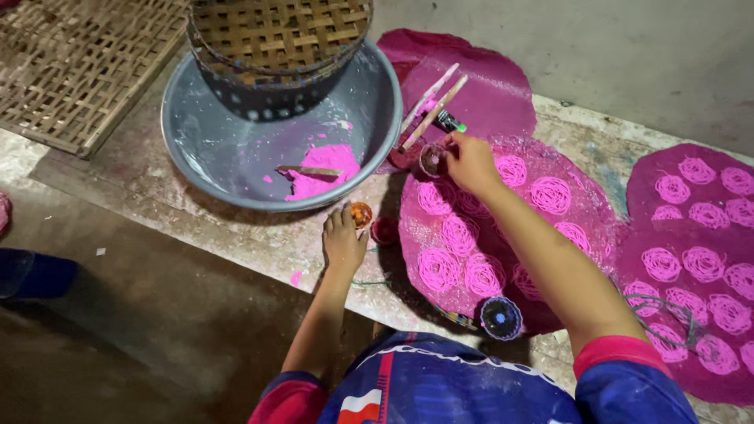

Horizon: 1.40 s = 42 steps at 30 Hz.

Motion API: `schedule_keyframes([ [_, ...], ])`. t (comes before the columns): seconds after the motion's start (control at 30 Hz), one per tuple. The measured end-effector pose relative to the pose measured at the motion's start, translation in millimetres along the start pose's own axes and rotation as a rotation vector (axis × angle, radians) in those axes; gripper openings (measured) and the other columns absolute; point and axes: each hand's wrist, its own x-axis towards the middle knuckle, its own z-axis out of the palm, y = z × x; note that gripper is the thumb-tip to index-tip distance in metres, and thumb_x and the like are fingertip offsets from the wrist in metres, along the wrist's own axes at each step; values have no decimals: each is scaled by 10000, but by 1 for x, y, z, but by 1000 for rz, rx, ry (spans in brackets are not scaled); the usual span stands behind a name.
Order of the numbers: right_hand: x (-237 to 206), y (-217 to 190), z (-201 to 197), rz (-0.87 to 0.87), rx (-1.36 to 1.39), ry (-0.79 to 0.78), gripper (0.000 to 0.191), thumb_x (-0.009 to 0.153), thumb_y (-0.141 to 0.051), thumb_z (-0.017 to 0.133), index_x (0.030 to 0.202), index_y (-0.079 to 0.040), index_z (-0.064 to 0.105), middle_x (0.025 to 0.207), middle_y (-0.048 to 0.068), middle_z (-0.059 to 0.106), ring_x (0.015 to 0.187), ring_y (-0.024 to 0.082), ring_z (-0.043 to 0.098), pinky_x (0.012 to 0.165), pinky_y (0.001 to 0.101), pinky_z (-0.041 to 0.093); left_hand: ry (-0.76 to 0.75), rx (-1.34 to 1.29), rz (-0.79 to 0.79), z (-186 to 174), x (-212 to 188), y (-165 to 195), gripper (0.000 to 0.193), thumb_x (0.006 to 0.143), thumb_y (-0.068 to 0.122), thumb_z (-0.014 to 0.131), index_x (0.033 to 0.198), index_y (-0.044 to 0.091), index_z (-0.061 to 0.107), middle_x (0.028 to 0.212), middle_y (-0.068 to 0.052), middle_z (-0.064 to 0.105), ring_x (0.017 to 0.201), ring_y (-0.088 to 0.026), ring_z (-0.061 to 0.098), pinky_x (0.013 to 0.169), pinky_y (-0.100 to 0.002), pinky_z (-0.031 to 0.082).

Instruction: The person uses a handheld extruder tool to pipe bright pink paste in spiral rosette shapes onto round trays. They load paste from a large basin into the extruder, squeeze rosettes onto the trays, cover finished trays with woven bamboo lids, and reload the tool repeatedly to continue filling trays.

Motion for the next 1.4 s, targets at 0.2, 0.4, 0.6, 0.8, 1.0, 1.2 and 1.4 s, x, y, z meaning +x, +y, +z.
schedule_keyframes([
  [0.2,-8,-26,-13,-51,-72,22,294,856,-112,747,1120,3,687,998,237,702,894,396,688,808,474,552,-27,-116,-33,1,-4,-21,516,891,181,749,1359,127,537,1323,-134,617,1274,-352,578,1120,-449,463],
  [0.4,-56,-88,-33,-203,193,-113,187,915,-140,710,1085,-66,731,1010,154,711,969,344,697,866,426,556,-24,-165,196,-5,-3,-2,887,653,108,797,1459,76,428,1349,-286,515,1275,-467,472,1065,-527,384],
  [0.6,-96,-114,-54,-234,267,-177,189,942,-148,685,1103,-49,701,1004,153,684,953,335,687,828,415,555,-100,-132,170,29,21,15,735,744,114,810,1425,169,538,1401,-212,557,1271,-417,537,1030,-489,468],
  [0.8,-107,-122,-89,-92,258,-188,222,931,-132,679,1145,-79,703,1021,138,692,929,306,706,813,391,565,-68,-298,-26,14,14,23,647,779,102,824,1358,62,538,1263,-210,588,1191,-389,585,1026,-457,494],
  [1.0,-133,-135,-101,-428,221,-138,353,917,-35,631,1265,-69,685,1252,146,683,1124,343,650,950,410,534,-315,-1177,27,-82,-15,75,873,819,-11,761,1536,25,266,1380,-182,532,1271,-252,572,1096,-397,478],
  [1.2,-155,-88,-123,-322,173,-35,158,900,-102,761,1048,-99,706,1048,69,712,1014,284,668,917,420,529,-568,-1630,-231,-98,27,95,871,826,-7,686,1593,52,278,1469,-136,527,1290,-221,581,1016,-439,520],
  [1.4,-182,41,-187,-31,-450,280,137,900,-17,707,1030,-61,719,1067,125,709,1055,359,634,950,453,496,364,-1155,-209,-114,188,-22,620,965,60,726,1465,12,364,1443,-168,368,1305,-250,471,1133,-393,460],
])
